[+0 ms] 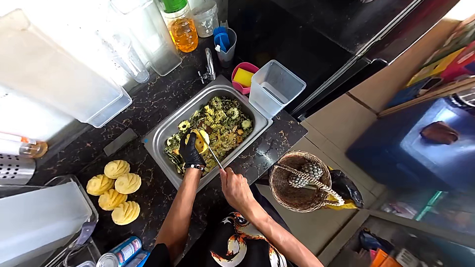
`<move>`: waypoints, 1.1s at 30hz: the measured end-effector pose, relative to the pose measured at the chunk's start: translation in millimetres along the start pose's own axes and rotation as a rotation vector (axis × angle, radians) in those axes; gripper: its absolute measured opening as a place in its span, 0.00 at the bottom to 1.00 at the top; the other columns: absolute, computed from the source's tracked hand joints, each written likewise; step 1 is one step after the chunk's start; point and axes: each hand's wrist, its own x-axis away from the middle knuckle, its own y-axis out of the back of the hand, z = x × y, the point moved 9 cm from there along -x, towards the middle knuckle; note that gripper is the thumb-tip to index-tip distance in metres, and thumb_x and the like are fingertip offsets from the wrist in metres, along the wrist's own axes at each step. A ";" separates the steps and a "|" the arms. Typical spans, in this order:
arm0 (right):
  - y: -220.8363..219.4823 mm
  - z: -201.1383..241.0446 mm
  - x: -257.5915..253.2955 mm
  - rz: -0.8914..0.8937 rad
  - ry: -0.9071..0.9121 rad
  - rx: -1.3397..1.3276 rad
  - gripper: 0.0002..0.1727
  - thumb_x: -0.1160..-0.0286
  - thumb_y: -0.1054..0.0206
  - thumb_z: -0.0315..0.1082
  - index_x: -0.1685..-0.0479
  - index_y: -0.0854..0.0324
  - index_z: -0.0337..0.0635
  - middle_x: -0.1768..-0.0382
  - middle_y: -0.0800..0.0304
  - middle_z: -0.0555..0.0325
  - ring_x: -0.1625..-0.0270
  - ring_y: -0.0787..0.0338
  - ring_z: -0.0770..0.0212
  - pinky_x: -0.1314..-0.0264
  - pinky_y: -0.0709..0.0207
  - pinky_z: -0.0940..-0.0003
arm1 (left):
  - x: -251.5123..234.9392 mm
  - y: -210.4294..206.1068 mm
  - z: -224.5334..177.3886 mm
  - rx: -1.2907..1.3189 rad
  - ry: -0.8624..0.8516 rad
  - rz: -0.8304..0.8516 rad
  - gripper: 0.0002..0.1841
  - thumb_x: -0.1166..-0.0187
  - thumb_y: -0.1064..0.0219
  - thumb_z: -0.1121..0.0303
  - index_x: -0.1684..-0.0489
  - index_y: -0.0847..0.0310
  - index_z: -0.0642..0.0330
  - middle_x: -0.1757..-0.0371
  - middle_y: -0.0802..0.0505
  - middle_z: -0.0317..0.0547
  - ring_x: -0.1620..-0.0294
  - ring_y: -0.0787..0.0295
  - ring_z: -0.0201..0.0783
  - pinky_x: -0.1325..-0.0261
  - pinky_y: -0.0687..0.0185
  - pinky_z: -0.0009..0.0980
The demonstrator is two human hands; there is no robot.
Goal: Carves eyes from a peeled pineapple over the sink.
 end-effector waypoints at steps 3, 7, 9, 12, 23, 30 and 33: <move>-5.2 1.3 1.8 0.022 -0.027 0.011 0.33 0.05 0.66 0.55 0.47 0.19 0.40 0.65 0.10 0.47 0.54 0.06 0.44 0.53 0.16 0.47 | 3.2 0.4 5.0 0.023 0.022 -0.009 0.20 0.17 0.34 0.61 0.30 0.20 0.59 0.40 0.11 0.51 0.42 0.13 0.40 0.39 0.16 0.42; -8.0 7.0 -8.4 0.028 -0.041 0.017 0.32 0.05 0.66 0.54 0.43 0.20 0.39 0.61 0.08 0.46 0.50 0.06 0.44 0.49 0.15 0.47 | 12.6 -2.0 6.6 0.050 0.035 0.010 0.19 0.16 0.35 0.62 0.30 0.21 0.59 0.41 0.11 0.49 0.44 0.13 0.39 0.40 0.15 0.41; -6.9 12.2 -18.1 0.009 -0.032 0.037 0.32 0.05 0.66 0.53 0.41 0.20 0.39 0.60 0.08 0.46 0.48 0.06 0.44 0.47 0.16 0.47 | 19.0 0.1 10.6 0.034 0.044 -0.005 0.21 0.18 0.34 0.60 0.30 0.20 0.59 0.39 0.11 0.50 0.42 0.13 0.40 0.39 0.15 0.43; -6.8 20.0 -35.3 -0.034 -0.013 0.083 0.32 0.05 0.65 0.53 0.39 0.21 0.40 0.59 0.07 0.45 0.47 0.05 0.43 0.46 0.16 0.47 | 24.3 5.0 13.6 -0.011 0.001 -0.071 0.21 0.17 0.34 0.61 0.32 0.20 0.63 0.39 0.11 0.52 0.40 0.14 0.40 0.36 0.17 0.41; 12.7 -7.4 -69.7 -0.177 0.103 -0.214 0.32 0.06 0.61 0.55 0.54 0.17 0.39 0.74 0.15 0.50 0.64 0.10 0.48 0.56 0.18 0.46 | 1.5 15.8 7.8 0.292 -0.024 0.208 0.24 0.17 0.42 0.57 0.23 0.28 0.49 0.33 0.14 0.43 0.36 0.16 0.39 0.36 0.16 0.44; -10.7 -13.3 -71.1 -0.018 0.095 -0.359 0.34 0.06 0.63 0.56 0.62 0.16 0.40 0.76 0.18 0.56 0.70 0.14 0.55 0.61 0.20 0.51 | -19.4 16.8 36.9 0.185 0.268 0.247 0.14 0.14 0.44 0.58 0.40 0.21 0.51 0.51 0.10 0.41 0.51 0.12 0.37 0.49 0.13 0.40; -19.6 -4.6 -62.3 0.078 0.102 -0.464 0.34 0.05 0.65 0.55 0.63 0.18 0.41 0.77 0.20 0.58 0.74 0.16 0.58 0.64 0.20 0.55 | -17.4 21.8 53.5 0.264 0.158 0.317 0.15 0.13 0.45 0.59 0.35 0.21 0.49 0.47 0.09 0.38 0.49 0.11 0.33 0.46 0.13 0.35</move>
